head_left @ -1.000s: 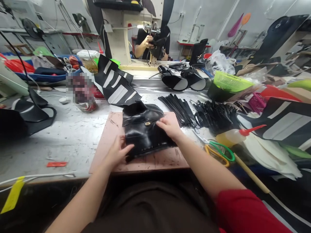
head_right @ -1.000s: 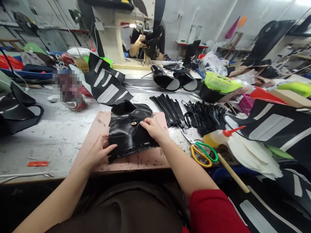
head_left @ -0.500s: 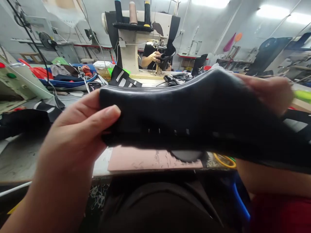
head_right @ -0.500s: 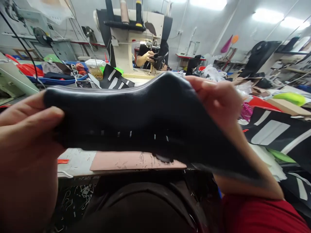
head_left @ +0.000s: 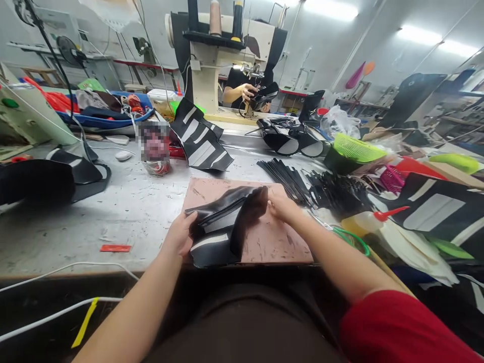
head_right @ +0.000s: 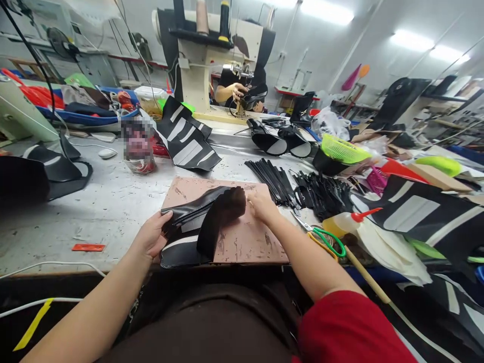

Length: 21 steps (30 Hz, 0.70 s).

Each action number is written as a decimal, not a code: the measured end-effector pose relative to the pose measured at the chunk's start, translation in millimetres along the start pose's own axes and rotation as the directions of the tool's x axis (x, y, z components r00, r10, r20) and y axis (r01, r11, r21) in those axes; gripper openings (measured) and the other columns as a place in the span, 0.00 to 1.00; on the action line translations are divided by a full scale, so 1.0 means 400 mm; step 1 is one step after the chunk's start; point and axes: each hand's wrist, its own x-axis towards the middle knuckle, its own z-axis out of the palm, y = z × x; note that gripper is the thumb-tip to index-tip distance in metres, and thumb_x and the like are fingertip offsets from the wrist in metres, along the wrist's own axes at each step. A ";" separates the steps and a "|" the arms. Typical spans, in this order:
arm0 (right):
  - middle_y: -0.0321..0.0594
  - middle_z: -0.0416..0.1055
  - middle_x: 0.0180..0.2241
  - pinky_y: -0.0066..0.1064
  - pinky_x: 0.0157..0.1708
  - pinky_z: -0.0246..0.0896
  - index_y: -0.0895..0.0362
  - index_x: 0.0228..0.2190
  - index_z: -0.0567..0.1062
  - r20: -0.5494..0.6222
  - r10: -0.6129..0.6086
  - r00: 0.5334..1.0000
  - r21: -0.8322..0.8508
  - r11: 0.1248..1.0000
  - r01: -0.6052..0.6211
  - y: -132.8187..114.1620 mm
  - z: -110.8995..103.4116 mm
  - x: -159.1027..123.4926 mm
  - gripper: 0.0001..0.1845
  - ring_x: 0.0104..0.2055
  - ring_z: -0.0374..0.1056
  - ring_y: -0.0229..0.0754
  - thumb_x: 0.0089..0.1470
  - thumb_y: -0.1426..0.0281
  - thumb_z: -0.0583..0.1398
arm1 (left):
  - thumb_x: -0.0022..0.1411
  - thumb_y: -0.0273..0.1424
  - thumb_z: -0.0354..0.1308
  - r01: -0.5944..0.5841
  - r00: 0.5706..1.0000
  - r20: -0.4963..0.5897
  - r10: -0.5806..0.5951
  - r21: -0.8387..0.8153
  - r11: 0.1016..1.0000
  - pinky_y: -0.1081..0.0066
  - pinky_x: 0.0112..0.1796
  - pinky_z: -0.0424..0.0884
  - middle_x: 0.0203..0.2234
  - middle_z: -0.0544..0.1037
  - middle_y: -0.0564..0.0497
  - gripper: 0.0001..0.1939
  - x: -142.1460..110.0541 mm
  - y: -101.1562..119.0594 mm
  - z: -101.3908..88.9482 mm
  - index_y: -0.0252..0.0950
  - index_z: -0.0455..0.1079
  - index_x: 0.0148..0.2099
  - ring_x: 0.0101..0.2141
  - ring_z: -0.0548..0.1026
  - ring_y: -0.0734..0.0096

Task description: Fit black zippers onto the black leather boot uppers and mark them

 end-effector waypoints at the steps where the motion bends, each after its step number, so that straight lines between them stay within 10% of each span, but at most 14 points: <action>1: 0.52 0.70 0.41 0.35 0.39 0.61 0.60 0.38 0.73 -0.020 0.061 0.998 -0.028 0.998 -0.061 0.019 0.012 -0.013 0.13 0.42 0.67 0.50 0.49 0.77 0.54 | 0.50 0.24 0.57 -0.005 1.000 0.009 0.005 -0.003 1.000 0.71 0.41 0.71 0.30 0.78 0.52 0.10 -0.002 -0.001 0.000 0.34 0.70 0.38 0.33 0.75 0.74; 7: 0.58 0.70 0.40 0.45 0.43 0.61 0.63 0.38 0.71 -0.198 0.302 0.932 -0.130 0.935 -0.331 0.096 -0.001 -0.119 0.14 0.45 0.66 0.55 0.49 0.77 0.52 | 0.48 0.29 0.60 -0.041 0.997 0.064 0.041 0.001 0.999 0.63 0.50 0.65 0.34 0.79 0.50 0.13 -0.003 -0.040 0.036 0.35 0.70 0.40 0.41 0.74 0.67; 10: 0.49 0.69 0.46 0.47 0.51 0.56 0.55 0.40 0.72 -0.386 -0.131 0.913 -0.204 0.977 0.054 0.023 -0.021 -0.199 0.15 0.52 0.61 0.51 0.50 0.75 0.54 | 0.47 0.29 0.61 -0.049 0.996 0.070 0.049 0.003 0.999 0.61 0.51 0.63 0.34 0.79 0.49 0.13 -0.005 -0.070 0.065 0.33 0.70 0.39 0.42 0.74 0.65; 11: 0.44 0.71 0.43 0.45 0.51 0.57 0.51 0.38 0.73 -0.356 -0.411 0.839 -0.254 0.907 0.337 -0.019 -0.024 -0.226 0.13 0.51 0.63 0.49 0.50 0.73 0.55 | 0.47 0.29 0.61 -0.055 0.996 0.069 0.055 0.000 0.998 0.62 0.51 0.63 0.34 0.78 0.49 0.13 -0.005 -0.077 0.073 0.33 0.70 0.38 0.42 0.73 0.65; 13: 0.31 0.71 0.46 0.32 0.54 0.58 0.43 0.41 0.72 -0.116 -0.899 0.422 -0.273 0.437 0.857 -0.106 -0.022 -0.269 0.14 0.52 0.63 0.38 0.54 0.70 0.54 | 0.46 0.30 0.62 -0.065 0.996 0.067 0.065 -0.011 0.998 0.62 0.51 0.62 0.35 0.78 0.49 0.14 -0.004 -0.084 0.085 0.33 0.69 0.38 0.42 0.73 0.65; 14: 0.31 0.67 0.51 0.29 0.56 0.55 0.47 0.44 0.71 -0.045 -0.968 0.247 -0.289 0.249 0.924 -0.144 -0.018 -0.281 0.15 0.55 0.60 0.36 0.56 0.70 0.52 | 0.46 0.30 0.62 -0.065 0.996 0.063 0.065 -0.016 0.998 0.62 0.51 0.62 0.34 0.78 0.50 0.15 -0.004 -0.085 0.087 0.33 0.69 0.38 0.42 0.73 0.65; 15: 0.34 0.65 0.53 0.30 0.57 0.53 0.52 0.47 0.70 0.000 -0.982 0.190 -0.314 0.181 0.932 -0.173 -0.013 -0.285 0.17 0.56 0.58 0.38 0.57 0.69 0.49 | 0.45 0.31 0.62 -0.060 0.997 0.056 0.061 -0.020 0.998 0.62 0.51 0.62 0.33 0.78 0.50 0.15 -0.004 -0.084 0.088 0.32 0.69 0.38 0.42 0.73 0.64; 21: 0.50 0.66 0.51 0.43 0.52 0.57 0.65 0.52 0.64 -0.068 -0.956 0.287 -0.591 0.270 0.760 -0.177 -0.016 -0.177 0.21 0.53 0.62 0.49 0.56 0.78 0.48 | 0.46 0.28 0.61 0.039 0.999 0.013 -0.038 -0.043 0.998 0.63 0.45 0.67 0.28 0.78 0.50 0.11 -0.014 -0.064 0.074 0.32 0.69 0.35 0.36 0.75 0.65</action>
